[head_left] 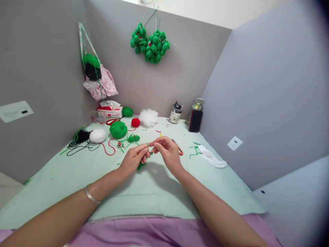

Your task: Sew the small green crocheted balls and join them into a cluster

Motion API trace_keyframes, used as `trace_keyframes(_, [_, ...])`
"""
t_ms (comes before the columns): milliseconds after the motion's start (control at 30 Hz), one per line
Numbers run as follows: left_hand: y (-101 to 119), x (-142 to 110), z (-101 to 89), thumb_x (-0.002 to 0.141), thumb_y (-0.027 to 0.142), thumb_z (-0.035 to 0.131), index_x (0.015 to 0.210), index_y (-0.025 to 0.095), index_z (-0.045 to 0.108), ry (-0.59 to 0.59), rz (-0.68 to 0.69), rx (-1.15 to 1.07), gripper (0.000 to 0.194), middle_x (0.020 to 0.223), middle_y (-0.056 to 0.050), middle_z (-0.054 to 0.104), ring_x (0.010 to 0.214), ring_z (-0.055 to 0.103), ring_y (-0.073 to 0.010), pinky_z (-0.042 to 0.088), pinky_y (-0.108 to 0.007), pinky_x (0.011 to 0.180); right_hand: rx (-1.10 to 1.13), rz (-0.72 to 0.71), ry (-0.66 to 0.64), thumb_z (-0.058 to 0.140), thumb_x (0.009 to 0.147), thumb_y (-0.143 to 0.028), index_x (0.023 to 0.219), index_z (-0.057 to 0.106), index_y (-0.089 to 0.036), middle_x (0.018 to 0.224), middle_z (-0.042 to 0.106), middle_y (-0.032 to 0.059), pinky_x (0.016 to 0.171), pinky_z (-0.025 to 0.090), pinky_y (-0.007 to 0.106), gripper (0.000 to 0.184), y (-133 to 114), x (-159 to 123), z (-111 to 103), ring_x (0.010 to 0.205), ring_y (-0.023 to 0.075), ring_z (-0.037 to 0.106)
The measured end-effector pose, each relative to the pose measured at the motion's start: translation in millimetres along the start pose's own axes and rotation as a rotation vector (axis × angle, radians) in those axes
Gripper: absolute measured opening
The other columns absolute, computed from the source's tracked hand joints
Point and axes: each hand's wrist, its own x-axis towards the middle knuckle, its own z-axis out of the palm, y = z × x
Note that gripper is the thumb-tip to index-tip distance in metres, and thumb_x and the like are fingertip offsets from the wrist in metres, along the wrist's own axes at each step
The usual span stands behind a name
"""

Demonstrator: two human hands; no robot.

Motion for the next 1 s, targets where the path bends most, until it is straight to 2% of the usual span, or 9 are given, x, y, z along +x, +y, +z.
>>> trace_keyframes(167, [1.7, -3.3, -3.6, 0.093, 0.038, 0.052, 0.08, 0.017, 0.067, 0.077, 0.088, 0.115, 0.029, 0.072, -0.001, 0.061, 0.058, 0.051, -0.0116, 0.042, -0.024, 0.06, -0.279, -0.046, -0.066, 0.063, 0.087, -0.034, 0.085, 0.064, -0.02, 0.075, 0.063, 0.0008, 0.061, 0.048, 0.026, 0.014, 4.2, -2.1, -1.3, 0.064, 0.013, 0.058])
trace_keyframes(333, [3.3, -4.4, -3.3, 0.094, 0.034, 0.049, 0.093, 0.017, 0.069, 0.102, 0.132, 0.171, 0.026, 0.075, 0.0, 0.06, 0.056, 0.051, -0.0109, 0.042, -0.025, 0.059, -0.369, 0.03, -0.129, 0.055, 0.09, -0.03, 0.093, 0.062, -0.022, 0.062, 0.057, -0.0039, 0.054, 0.043, 0.023, 0.011, 2.0, -3.0, -4.0, 0.054, 0.0111, 0.054])
trace_keyframes(433, [0.9, -4.2, -3.6, 0.096, 0.034, 0.047, 0.097, 0.017, 0.068, 0.106, 0.142, 0.196, 0.027, 0.081, -0.002, 0.062, 0.056, 0.051, -0.0106, 0.042, -0.025, 0.058, -0.367, 0.095, -0.133, 0.054, 0.089, -0.029, 0.085, 0.061, -0.021, 0.059, 0.059, -0.0034, 0.052, 0.042, 0.023, 0.011, -0.2, -2.7, -5.0, 0.05, 0.011, 0.054])
trace_keyframes(533, [-0.5, -4.0, -4.3, 0.097, 0.033, 0.046, 0.092, 0.017, 0.068, 0.109, 0.163, 0.228, 0.028, 0.082, -0.002, 0.062, 0.057, 0.051, -0.0102, 0.043, -0.025, 0.06, -0.272, 0.08, -0.118, 0.055, 0.09, -0.031, 0.084, 0.06, -0.02, 0.063, 0.061, -0.002, 0.055, 0.046, 0.024, 0.013, -0.9, -3.6, -3.5, 0.054, 0.0119, 0.057])
trace_keyframes(600, [-0.2, -4.0, -4.2, 0.097, 0.032, 0.045, 0.093, 0.017, 0.069, 0.1, 0.176, 0.238, 0.029, 0.077, -0.001, 0.06, 0.056, 0.051, -0.0104, 0.043, -0.025, 0.061, -0.257, 0.065, -0.162, 0.054, 0.091, -0.033, 0.086, 0.062, -0.021, 0.064, 0.06, -0.0021, 0.056, 0.047, 0.023, 0.015, -0.7, -4.8, -1.8, 0.056, 0.0116, 0.057])
trace_keyframes(700, [0.1, -4.2, -3.1, 0.097, 0.034, 0.045, 0.111, 0.017, 0.069, 0.083, 0.157, 0.201, 0.032, 0.074, 0.001, 0.056, 0.056, 0.052, -0.011, 0.043, -0.024, 0.059, -0.356, 0.057, -0.253, 0.052, 0.092, -0.033, 0.086, 0.066, -0.021, 0.061, 0.057, -0.0029, 0.053, 0.042, 0.022, 0.019, -0.3, -6.4, -0.1, 0.051, 0.0101, 0.052])
trace_keyframes(767, [-0.9, -4.5, -2.5, 0.097, 0.034, 0.045, 0.122, 0.018, 0.066, 0.078, 0.138, 0.179, 0.037, 0.075, 0.001, 0.056, 0.056, 0.052, -0.0111, 0.043, -0.024, 0.058, -0.407, 0.041, -0.271, 0.051, 0.093, -0.033, 0.086, 0.068, -0.02, 0.059, 0.055, -0.0033, 0.053, 0.039, 0.022, 0.022, -0.7, -6.7, 0.0, 0.05, 0.0097, 0.049])
trace_keyframes(1000, [-4.8, -5.7, -1.6, 0.095, 0.03, 0.046, 0.131, 0.02, 0.063, 0.08, 0.142, 0.184, 0.041, 0.074, 0.001, 0.055, 0.058, 0.051, -0.0123, 0.043, -0.024, 0.06, -0.382, 0.04, -0.263, 0.049, 0.094, -0.031, 0.084, 0.067, -0.02, 0.055, 0.052, -0.0044, 0.052, 0.035, 0.022, 0.024, -5.4, -6.9, 0.1, 0.049, 0.0095, 0.043])
